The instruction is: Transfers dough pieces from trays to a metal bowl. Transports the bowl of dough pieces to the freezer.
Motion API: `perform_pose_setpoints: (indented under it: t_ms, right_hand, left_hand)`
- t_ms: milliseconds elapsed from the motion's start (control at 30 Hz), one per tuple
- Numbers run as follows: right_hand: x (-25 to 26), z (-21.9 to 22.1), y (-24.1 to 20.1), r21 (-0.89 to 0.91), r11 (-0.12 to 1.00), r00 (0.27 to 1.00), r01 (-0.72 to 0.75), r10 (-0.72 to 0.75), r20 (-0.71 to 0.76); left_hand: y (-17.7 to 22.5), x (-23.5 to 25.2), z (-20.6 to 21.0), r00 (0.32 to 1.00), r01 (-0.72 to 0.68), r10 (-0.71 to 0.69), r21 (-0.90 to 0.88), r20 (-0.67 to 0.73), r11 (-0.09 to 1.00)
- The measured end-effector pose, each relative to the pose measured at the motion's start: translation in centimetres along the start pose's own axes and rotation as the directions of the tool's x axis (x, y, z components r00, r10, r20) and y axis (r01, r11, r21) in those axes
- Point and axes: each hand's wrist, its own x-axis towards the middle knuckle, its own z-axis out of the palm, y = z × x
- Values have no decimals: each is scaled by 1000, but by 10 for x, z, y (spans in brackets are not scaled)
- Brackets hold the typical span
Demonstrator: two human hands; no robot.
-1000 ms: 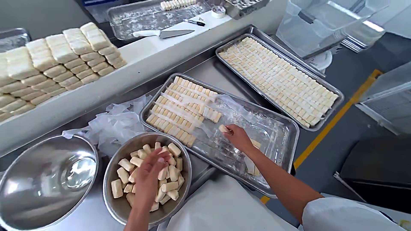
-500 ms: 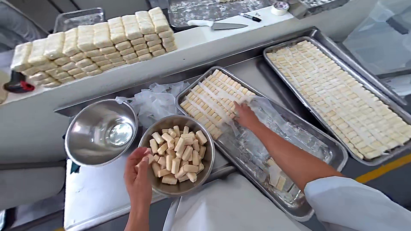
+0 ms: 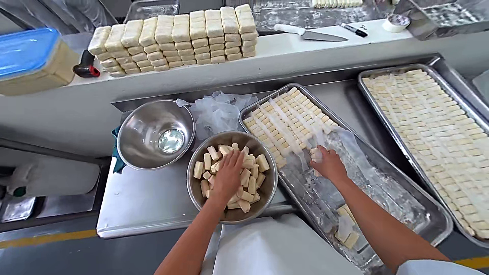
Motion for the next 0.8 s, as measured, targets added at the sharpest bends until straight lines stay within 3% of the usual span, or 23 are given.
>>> perform_pose_setpoints:
  t_ms: [100,167,233,267,333,433,500,600,700,800]
  right_hand:
    - [-7,-4,4,369,924,995,-99,93,34]
    - [-18,-9,-4,674,705,975,-222,173,140]
    - [-32,-20,-18,837,446,947,-317,189,258]
    - [-39,-26,-27,878,350,944,-328,168,285]
    - [-57,-40,-55,916,283,958,-285,101,268]
    - [-92,-57,-116,931,326,985,-164,0,174]
    - [-112,-59,-161,924,379,989,-48,-109,96]
    - [-136,-46,-211,875,476,937,83,-336,93]
    - [-145,-39,-232,837,536,832,114,-511,214]
    - [-136,-44,-230,694,625,803,357,-585,114]
  left_hand:
    - [-24,39,-12,999,49,-49,72,-7,996]
    - [-27,56,-21,995,74,-79,86,61,994]
    - [-16,62,-34,993,84,-78,-63,92,994]
    - [-11,59,-42,996,89,-83,-178,39,980]
    - [-2,43,-61,985,111,-158,-445,-68,889]
    - [12,5,-69,969,117,-245,-793,-41,597]
    - [27,-20,-66,979,157,-193,-864,71,478]
    - [40,-41,-57,971,212,-197,-859,133,466]
    - [35,-47,-57,933,212,-361,-812,1,544]
    - [12,-60,-66,924,210,-381,-805,-22,555]
